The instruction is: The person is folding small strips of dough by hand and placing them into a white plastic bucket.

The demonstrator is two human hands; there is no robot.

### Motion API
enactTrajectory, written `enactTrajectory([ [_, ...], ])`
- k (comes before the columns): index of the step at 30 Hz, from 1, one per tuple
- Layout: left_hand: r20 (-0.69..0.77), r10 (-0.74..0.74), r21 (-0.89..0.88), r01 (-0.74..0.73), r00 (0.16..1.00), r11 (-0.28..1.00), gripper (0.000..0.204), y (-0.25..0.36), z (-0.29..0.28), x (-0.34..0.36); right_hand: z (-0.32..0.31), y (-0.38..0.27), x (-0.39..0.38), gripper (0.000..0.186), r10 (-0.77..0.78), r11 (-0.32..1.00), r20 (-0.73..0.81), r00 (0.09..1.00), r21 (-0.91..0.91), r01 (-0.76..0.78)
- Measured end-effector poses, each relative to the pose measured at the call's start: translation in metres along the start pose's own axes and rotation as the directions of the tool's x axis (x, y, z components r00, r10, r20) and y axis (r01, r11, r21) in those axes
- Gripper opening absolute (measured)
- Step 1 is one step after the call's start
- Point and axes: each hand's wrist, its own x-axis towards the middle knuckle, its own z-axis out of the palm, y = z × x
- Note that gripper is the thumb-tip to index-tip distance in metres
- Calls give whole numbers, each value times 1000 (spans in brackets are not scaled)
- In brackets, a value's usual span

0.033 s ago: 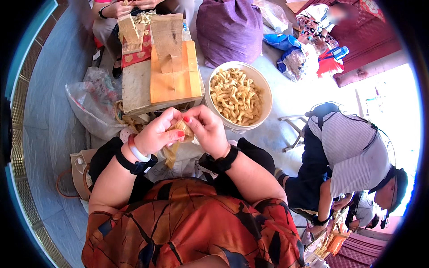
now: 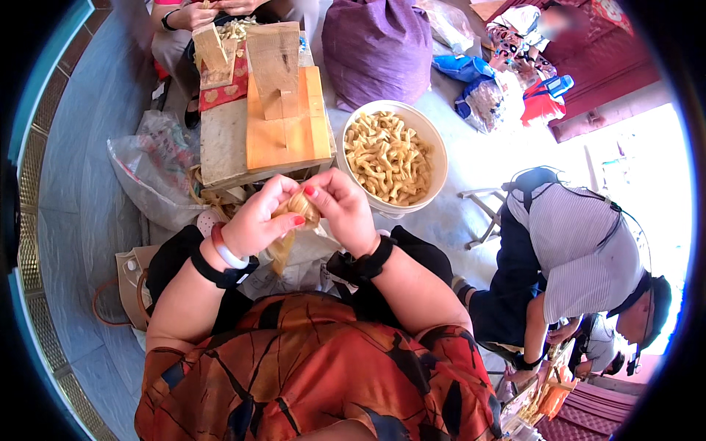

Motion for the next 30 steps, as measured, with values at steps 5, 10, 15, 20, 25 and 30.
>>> enactTrajectory([
  [5, 75, 413, 768, -317, 908, 557, 44, -1, 3, 3, -18, 5, 14, 10, 308, 905, 211, 928, 235, -354],
  [10, -158, 466, 742, -206, 871, 638, 24, -11, 6, 4, 0, -15, 1, 40, -30, 860, 222, 975, -491, 138],
  [15, -316, -78, -181, 20, 946, 983, 14, -34, 14, 8, 4, -7, 5, 39, -440, 438, 303, 845, -750, 497],
  [20, 68, -241, -635, 228, 968, 738, 16, -44, -4, 4, -10, -7, 11, 30, -524, 333, 402, 750, -714, 616],
  [25, -46, -194, -592, 130, 980, 795, 14, -31, -9, 2, 1, -23, 8, 21, -415, 318, 442, 795, -749, 582],
  [30, -140, -179, -368, 116, 974, 922, 13, -22, -5, 1, -12, 0, 4, 10, 223, 943, 143, 964, -284, -176],
])
